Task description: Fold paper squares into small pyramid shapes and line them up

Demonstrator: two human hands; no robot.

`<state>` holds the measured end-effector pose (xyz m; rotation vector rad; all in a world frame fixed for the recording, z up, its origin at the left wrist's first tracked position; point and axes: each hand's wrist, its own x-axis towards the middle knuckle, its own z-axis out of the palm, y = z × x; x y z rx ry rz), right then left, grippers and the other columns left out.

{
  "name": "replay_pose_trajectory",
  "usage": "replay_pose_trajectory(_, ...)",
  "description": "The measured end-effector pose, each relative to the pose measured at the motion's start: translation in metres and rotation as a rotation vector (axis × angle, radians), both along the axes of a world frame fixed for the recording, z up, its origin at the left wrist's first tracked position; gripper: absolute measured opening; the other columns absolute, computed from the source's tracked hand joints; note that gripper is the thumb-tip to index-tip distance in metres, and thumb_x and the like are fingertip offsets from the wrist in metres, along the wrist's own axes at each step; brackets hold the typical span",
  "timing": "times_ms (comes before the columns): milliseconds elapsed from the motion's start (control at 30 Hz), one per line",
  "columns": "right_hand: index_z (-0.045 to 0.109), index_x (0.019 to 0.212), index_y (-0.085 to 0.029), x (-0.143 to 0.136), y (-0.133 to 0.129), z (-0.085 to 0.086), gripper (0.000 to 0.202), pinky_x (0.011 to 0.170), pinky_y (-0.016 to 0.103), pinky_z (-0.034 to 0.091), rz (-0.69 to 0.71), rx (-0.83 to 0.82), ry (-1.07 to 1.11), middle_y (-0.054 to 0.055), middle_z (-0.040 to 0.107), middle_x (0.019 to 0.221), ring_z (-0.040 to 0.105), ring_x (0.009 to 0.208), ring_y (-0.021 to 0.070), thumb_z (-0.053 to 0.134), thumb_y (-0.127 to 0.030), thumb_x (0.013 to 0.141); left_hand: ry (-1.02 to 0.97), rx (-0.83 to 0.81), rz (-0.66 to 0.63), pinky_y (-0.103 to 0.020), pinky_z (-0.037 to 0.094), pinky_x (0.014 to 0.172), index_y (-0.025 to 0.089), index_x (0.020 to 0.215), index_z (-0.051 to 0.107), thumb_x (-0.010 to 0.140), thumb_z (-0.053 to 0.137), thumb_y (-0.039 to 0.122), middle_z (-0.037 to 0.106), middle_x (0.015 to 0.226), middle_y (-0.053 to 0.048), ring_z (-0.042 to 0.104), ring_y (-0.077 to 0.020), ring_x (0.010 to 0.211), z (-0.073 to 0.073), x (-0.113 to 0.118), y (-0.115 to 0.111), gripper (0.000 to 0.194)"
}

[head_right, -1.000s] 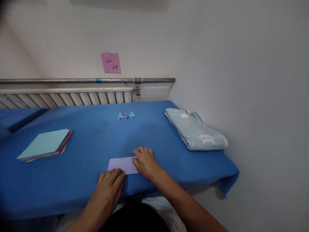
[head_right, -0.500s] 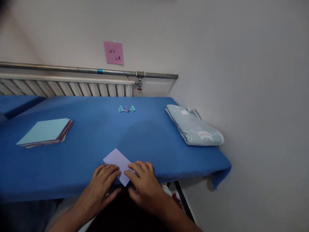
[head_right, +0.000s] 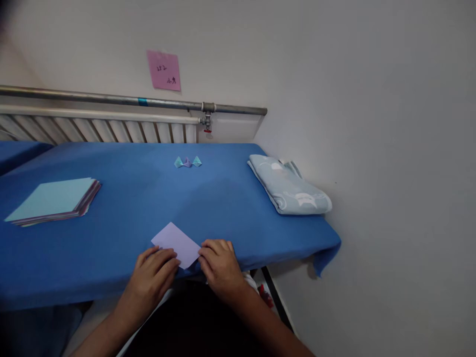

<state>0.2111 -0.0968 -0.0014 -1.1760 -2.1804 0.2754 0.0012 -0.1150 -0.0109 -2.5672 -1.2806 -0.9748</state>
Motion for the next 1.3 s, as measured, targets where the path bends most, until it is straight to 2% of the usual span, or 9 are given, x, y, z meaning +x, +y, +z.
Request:
replay_pose_trajectory(167,0.063,0.095,-0.021,0.001,0.000,0.000,0.013,0.081,0.037,0.040,-0.008,-0.025,0.041,0.007,0.065,0.102,0.057,0.093,0.0219,0.055,-0.015,0.087,0.001,-0.011,0.015,-0.045,0.037,0.096,0.018,0.096,0.062,0.089,0.049,0.011,0.068,0.100,-0.007,0.061,-0.0214,0.099,0.000,0.001,-0.002,0.017)
replay_pose_trajectory(367,0.061,0.095,-0.019,0.005,-0.006,-0.002,0.018,0.085,0.038,0.041,-0.090,-0.006,0.143,0.009,0.062,0.106,0.056,0.099,0.0225,0.052,-0.010,0.083,-0.009,-0.010,0.026,-0.045,0.035,0.096,0.018,0.095,0.060,0.089,0.049,0.011,0.070,0.098,-0.006,0.063,-0.0203,0.094,0.002,0.002,-0.003,0.015)
replay_pose_trajectory(567,0.064,0.101,-0.021,0.003,-0.009,-0.003,0.021,0.084,0.040,0.041,-0.025,-0.003,0.033,0.009,0.062,0.109,0.056,0.098,0.0237,0.058,-0.013,0.082,0.003,-0.003,0.031,-0.044,0.035,0.095,0.018,0.095,0.060,0.089,0.049,0.011,0.070,0.097,-0.005,0.064,-0.0200,0.092,0.000,0.001,-0.002,0.014)
replay_pose_trajectory(833,0.066,0.093,-0.021,0.000,-0.003,-0.003,0.014,0.080,0.036,0.042,-0.071,0.004,0.042,0.007,0.066,0.100,0.057,0.091,0.0204,0.053,-0.017,0.089,0.032,-0.018,0.059,-0.044,0.034,0.095,0.017,0.096,0.061,0.089,0.048,0.012,0.070,0.098,-0.005,0.063,-0.0208,0.093,0.002,0.003,-0.002,0.016)
replay_pose_trajectory(1167,0.060,0.081,-0.020,-0.008,0.001,0.006,0.010,0.079,0.035,0.040,-0.160,-0.094,-0.007,0.004,0.066,0.095,0.057,0.087,0.0197,0.054,-0.015,0.087,-0.012,-0.118,0.221,-0.040,0.042,0.077,0.019,0.084,0.061,0.089,0.047,0.022,0.066,0.094,-0.009,0.057,-0.0247,0.090,0.005,0.009,0.008,0.016)
replay_pose_trajectory(1300,0.058,0.080,-0.020,-0.011,0.002,0.005,0.010,0.080,0.035,0.040,-0.192,-0.094,-0.011,0.005,0.066,0.095,0.056,0.088,0.0208,0.055,-0.014,0.086,-0.027,-0.141,0.272,-0.040,0.043,0.075,0.018,0.081,0.062,0.088,0.047,0.022,0.066,0.095,-0.009,0.056,-0.0254,0.090,0.004,0.013,0.010,0.017)
